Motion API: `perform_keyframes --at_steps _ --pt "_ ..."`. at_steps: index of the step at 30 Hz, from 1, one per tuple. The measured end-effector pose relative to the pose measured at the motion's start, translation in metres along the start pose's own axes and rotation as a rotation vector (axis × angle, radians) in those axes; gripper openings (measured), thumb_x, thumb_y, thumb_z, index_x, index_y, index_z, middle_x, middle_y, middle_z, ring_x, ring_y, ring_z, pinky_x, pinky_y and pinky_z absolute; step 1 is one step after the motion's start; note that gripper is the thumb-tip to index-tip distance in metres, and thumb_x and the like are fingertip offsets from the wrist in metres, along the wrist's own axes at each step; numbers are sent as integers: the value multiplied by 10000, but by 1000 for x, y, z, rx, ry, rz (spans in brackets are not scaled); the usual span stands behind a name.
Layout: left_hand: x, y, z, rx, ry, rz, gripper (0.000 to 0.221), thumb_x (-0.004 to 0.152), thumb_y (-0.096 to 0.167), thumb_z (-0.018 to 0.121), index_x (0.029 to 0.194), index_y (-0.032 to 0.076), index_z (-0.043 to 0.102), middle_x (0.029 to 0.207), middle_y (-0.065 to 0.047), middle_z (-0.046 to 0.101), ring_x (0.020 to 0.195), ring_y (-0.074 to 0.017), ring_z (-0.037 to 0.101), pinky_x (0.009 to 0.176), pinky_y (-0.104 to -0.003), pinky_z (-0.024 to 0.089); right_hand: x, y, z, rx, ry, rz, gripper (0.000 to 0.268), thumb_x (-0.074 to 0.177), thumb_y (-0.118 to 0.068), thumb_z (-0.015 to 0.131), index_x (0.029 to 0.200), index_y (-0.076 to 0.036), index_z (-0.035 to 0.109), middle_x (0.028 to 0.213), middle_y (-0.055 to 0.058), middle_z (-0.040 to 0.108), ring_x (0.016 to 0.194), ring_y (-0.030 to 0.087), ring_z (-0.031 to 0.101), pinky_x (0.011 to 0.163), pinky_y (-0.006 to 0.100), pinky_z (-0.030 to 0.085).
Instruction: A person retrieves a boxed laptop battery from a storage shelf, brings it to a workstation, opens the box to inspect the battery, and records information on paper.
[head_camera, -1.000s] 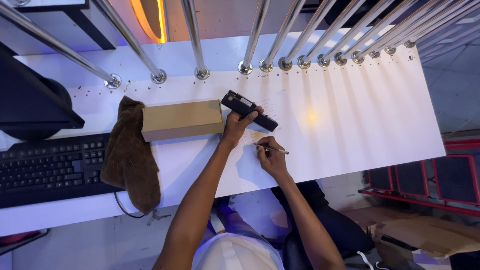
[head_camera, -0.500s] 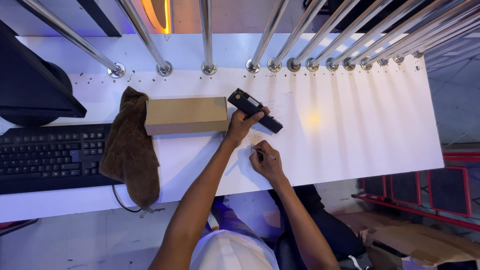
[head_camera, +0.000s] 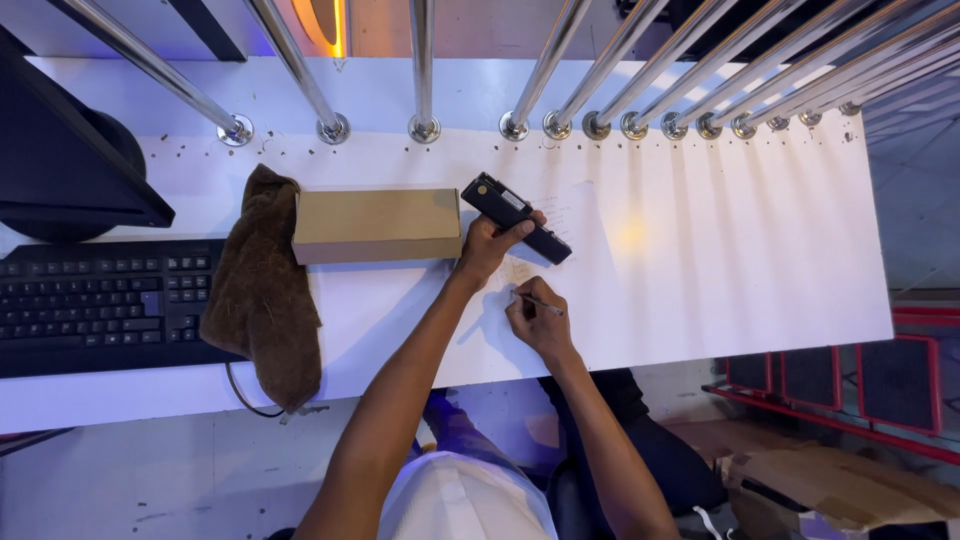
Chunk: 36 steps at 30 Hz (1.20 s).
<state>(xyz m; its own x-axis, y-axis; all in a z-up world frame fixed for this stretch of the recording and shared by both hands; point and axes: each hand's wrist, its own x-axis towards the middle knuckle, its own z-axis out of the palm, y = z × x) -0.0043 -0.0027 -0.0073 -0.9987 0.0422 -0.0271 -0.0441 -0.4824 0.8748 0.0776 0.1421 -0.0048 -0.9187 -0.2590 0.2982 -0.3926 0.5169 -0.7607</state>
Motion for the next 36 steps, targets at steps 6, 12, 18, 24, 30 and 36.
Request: perform_keyframes --at_steps 6,12,18,24,30,36 --pt "1 1 0 3 -27 2 343 1006 197 746 1292 20 679 1218 -155 738 1228 -258 653 1127 -470 475 1 2 0 -13 19 17 95 830 28 616 895 -38 594 545 145 585 409 298 605 345 337 436" --pt "-1 5 1 -7 -41 -12 324 1011 197 738 1285 35 683 1214 -143 741 1232 -251 652 1137 -468 466 -5 5 1 0 41 43 107 813 34 616 869 -51 584 517 134 574 389 270 587 339 316 419" --pt "-2 1 -1 -10 -30 -19 366 1007 193 741 1308 1 661 1226 -164 732 1234 -267 648 1127 -476 481 2 5 -13 41 83 51 61 854 -12 608 900 -49 621 583 150 618 432 284 605 374 336 424" --pt "-1 0 -3 -26 -44 -20 338 1015 198 729 1298 24 669 1229 -157 732 1242 -268 644 1136 -481 473 -1 11 -10 32 25 38 72 839 3 608 897 -36 624 586 172 619 424 304 604 365 342 435" --pt "-5 9 3 -15 -29 -18 321 994 213 753 1252 29 702 1203 -145 745 1213 -238 663 1134 -448 478 -1 10 -11 37 41 22 104 809 32 615 887 -35 627 571 150 602 415 292 595 366 332 427" --pt "-2 9 2 -11 -14 4 316 992 218 755 1239 27 710 1194 -146 748 1197 -229 672 1122 -445 485 -2 17 -9 30 43 62 112 801 25 612 880 -53 623 539 131 583 407 275 583 366 328 415"
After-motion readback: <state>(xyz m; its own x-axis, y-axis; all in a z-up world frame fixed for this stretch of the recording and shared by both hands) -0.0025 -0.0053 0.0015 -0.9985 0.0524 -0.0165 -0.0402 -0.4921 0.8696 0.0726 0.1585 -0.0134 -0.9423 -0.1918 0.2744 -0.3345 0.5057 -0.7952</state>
